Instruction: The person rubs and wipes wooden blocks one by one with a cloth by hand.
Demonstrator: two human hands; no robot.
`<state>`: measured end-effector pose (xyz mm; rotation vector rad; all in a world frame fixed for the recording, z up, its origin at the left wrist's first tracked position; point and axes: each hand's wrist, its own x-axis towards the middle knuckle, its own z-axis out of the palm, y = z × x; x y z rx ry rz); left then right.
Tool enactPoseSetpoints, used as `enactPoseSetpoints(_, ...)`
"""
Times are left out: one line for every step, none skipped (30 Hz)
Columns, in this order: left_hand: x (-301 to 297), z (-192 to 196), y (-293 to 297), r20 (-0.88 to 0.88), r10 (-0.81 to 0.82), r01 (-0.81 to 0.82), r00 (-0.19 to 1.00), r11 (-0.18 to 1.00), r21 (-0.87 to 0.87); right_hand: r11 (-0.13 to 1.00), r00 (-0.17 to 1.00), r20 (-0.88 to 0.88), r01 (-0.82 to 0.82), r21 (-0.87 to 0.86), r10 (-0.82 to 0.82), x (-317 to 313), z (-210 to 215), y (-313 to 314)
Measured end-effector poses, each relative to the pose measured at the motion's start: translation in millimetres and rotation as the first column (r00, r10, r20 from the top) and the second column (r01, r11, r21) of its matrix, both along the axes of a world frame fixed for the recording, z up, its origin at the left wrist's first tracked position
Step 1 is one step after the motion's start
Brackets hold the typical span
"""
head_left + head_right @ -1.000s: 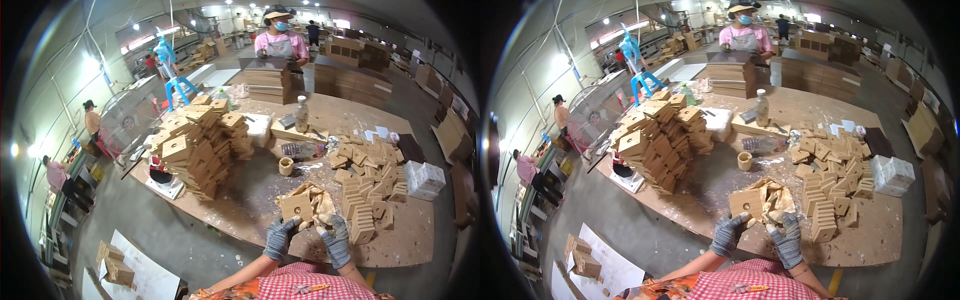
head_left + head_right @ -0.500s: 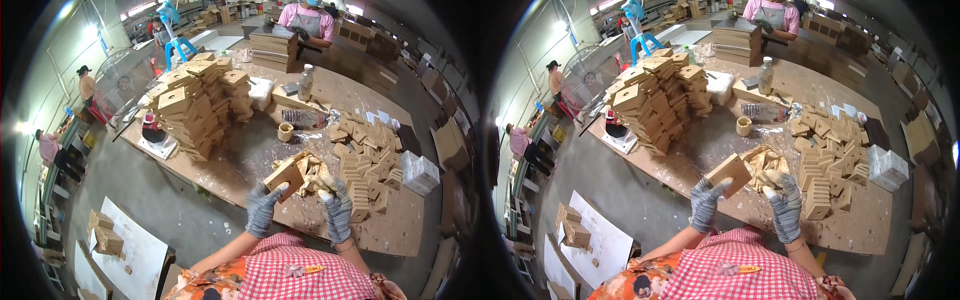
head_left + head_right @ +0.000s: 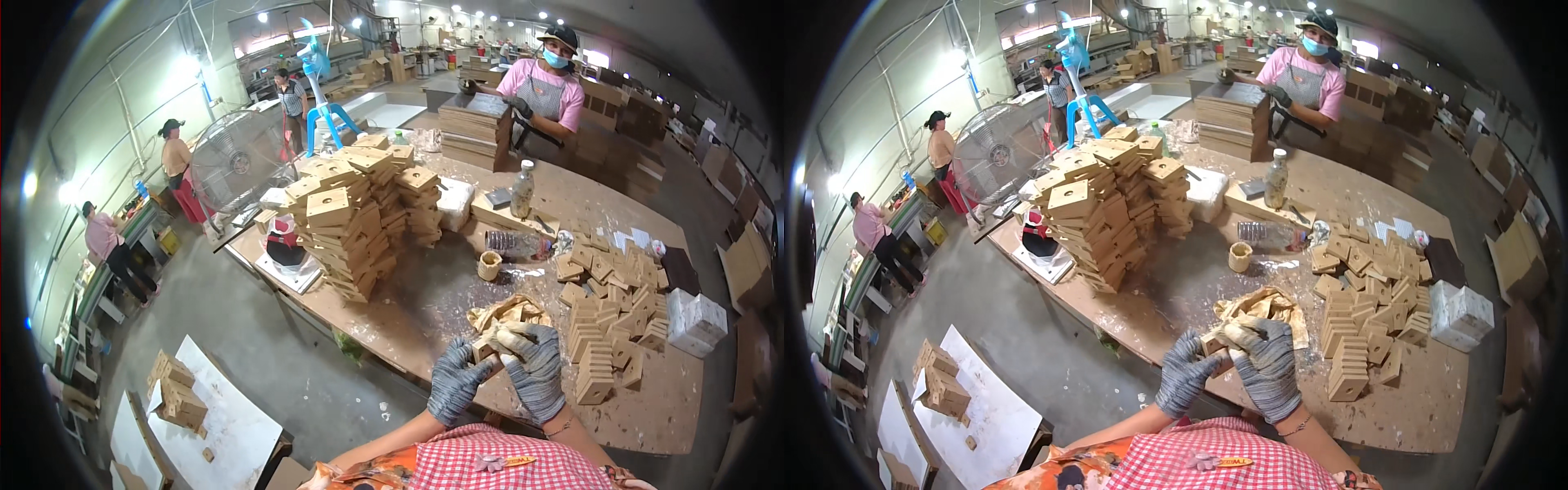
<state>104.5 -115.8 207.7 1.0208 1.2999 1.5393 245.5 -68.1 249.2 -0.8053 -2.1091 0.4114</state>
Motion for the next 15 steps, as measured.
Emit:
enactPoseSetpoints(-3, 3, -1, -0.097, -0.015, 0.012, 0.995, 0.999, -0.032, 1.000, 1.000, -0.003, 0.029, -0.006, -0.029, 1, -1, 3)
enactPoseSetpoints(-6, 5, -1, -0.193, -0.032, 0.019, 0.981, 0.998, -0.068, 0.998, 0.998, -0.006, 0.060, -0.012, -0.060, 2, -2, 7)
enactPoseSetpoints(-6, -5, 0, -0.221, -0.017, 0.008, 0.975, 0.999, -0.039, 0.998, 0.998, -0.027, 0.061, -0.033, -0.062, 5, -4, 10)
enactPoseSetpoints(-6, -4, 1, -0.224, -0.013, 0.006, 0.975, 0.999, -0.031, 0.998, 0.998, -0.030, 0.058, -0.025, -0.059, 8, -8, 14)
enactPoseSetpoints(-6, -1, 2, -0.196, -0.023, 0.016, 0.980, 0.999, -0.038, 0.995, 0.995, -0.069, 0.068, -0.071, -0.072, 10, -14, 19)
enactPoseSetpoints(-8, 1, 3, -0.168, -0.033, 0.026, 0.985, 0.999, -0.045, 0.990, 0.990, -0.108, 0.074, -0.117, -0.087, 11, -17, 24)
enactPoseSetpoints(-8, 1, 3, -0.190, -0.038, 0.027, 0.981, 0.998, -0.059, 0.990, 0.990, -0.099, 0.091, -0.107, -0.102, 14, -14, 26)
enactPoseSetpoints(-8, 1, 4, -0.188, -0.034, 0.024, 0.982, 0.998, -0.057, 0.991, 0.990, -0.097, 0.088, -0.105, -0.098, 17, -16, 28)
enactPoseSetpoints(-9, 0, 5, -0.131, -0.063, 0.055, 0.989, 0.996, -0.063, 0.981, 0.984, -0.134, 0.094, -0.169, -0.117, 21, -21, 30)
enactPoseSetpoints(-9, 0, 6, -0.076, -0.089, 0.085, 0.993, 0.994, -0.063, 0.968, 0.975, -0.173, 0.094, -0.231, -0.136, 25, -26, 34)
enactPoseSetpoints(-9, -3, 7, -0.078, -0.082, 0.078, 0.994, 0.995, -0.058, 0.976, 0.982, -0.107, 0.135, -0.174, -0.155, 29, -32, 39)
enactPoseSetpoints(-9, -8, 8, -0.143, -0.081, 0.084, 0.986, 0.996, 0.013, 0.977, 0.983, -0.110, 0.127, -0.168, -0.147, 32, -32, 40)
enactPoseSetpoints(-10, -7, 11, -0.209, -0.080, 0.099, 0.975, 0.992, 0.081, 0.977, 0.980, -0.136, 0.121, -0.178, -0.146, 33, -32, 41)
enactPoseSetpoints(-13, -3, 13, -0.213, -0.076, 0.096, 0.974, 0.992, 0.086, 0.976, 0.976, -0.163, 0.114, -0.187, -0.145, 34, -31, 42)
enactPoseSetpoints(-17, 4, 14, -0.353, -0.096, 0.123, 0.931, 0.991, 0.056, 0.966, 0.951, -0.275, 0.072, -0.249, -0.141, 33, -30, 42)
